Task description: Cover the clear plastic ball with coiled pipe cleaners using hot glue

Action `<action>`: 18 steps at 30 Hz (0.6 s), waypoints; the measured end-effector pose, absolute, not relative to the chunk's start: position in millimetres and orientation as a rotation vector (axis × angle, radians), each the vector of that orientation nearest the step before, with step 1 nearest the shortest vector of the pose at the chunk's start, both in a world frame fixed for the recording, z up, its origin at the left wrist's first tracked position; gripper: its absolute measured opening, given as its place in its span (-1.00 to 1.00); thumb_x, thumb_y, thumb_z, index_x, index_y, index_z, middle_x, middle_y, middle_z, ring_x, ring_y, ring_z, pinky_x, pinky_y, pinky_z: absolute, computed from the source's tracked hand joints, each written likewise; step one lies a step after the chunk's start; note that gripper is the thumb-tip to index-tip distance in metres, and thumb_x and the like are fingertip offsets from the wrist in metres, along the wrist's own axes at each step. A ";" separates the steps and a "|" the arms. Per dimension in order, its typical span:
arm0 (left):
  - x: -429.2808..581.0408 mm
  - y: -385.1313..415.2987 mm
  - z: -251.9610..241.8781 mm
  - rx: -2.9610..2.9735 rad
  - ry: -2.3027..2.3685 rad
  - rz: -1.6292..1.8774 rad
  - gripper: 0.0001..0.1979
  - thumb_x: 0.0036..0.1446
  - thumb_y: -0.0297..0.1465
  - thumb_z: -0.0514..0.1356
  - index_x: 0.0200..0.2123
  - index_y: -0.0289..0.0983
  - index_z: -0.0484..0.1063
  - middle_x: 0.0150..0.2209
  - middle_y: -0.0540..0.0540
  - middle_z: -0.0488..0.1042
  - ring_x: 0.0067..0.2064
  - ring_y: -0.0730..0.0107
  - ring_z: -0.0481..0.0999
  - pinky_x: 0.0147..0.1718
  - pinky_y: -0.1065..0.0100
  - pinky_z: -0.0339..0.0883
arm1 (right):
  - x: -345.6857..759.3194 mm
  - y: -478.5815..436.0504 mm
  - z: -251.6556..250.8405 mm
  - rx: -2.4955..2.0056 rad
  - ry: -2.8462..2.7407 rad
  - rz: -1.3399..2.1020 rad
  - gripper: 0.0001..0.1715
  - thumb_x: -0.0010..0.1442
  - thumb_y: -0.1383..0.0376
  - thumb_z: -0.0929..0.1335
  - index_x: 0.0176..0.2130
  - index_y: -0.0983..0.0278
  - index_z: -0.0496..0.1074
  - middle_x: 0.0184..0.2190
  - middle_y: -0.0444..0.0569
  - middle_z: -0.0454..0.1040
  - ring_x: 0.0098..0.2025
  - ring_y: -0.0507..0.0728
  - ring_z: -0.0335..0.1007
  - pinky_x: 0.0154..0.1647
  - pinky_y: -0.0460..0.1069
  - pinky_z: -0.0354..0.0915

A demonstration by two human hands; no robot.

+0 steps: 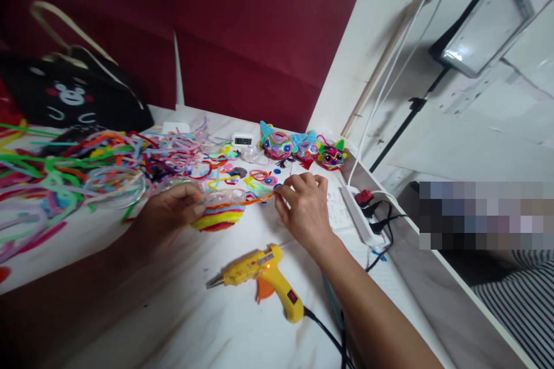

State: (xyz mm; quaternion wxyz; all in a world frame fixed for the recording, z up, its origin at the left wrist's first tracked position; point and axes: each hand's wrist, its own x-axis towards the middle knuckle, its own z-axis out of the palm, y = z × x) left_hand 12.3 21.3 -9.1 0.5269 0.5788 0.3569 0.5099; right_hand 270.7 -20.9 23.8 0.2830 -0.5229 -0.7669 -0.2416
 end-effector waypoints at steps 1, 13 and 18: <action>13.0 21.2 -10.1 1.367 0.846 1.223 -0.82 -0.12 -0.33 0.42 -0.51 -0.19 0.46 -0.55 0.05 0.32 -0.48 0.41 0.25 -0.51 0.36 0.12 | 270.1 -21.3 23.7 -1.408 -2.070 -0.651 -0.83 0.30 0.31 0.38 -0.27 0.22 0.61 -0.32 -0.03 0.61 -0.21 0.20 0.37 -0.12 0.13 0.03; 24.1 13.4 -3.0 0.898 0.890 1.058 -0.86 -0.09 -0.43 0.34 -0.54 -0.24 0.41 -0.58 0.08 0.41 -0.51 0.45 0.35 -0.55 0.41 0.22 | 279.6 -11.7 16.6 -1.523 -1.993 -0.064 -0.80 0.18 0.36 0.36 -0.32 0.25 0.63 -0.36 0.03 0.68 -0.34 0.18 0.55 -0.23 0.04 0.29; 21.1 16.4 0.5 0.748 0.897 0.924 -0.93 0.03 -0.42 0.27 -0.47 -0.27 0.47 -0.51 0.02 0.54 -0.45 0.36 0.48 -0.44 0.36 0.38 | 275.8 -11.6 12.4 -1.557 -1.973 0.087 -0.78 0.14 0.37 0.35 -0.35 0.26 0.64 -0.40 -0.01 0.68 -0.41 0.14 0.55 -0.37 -0.04 0.30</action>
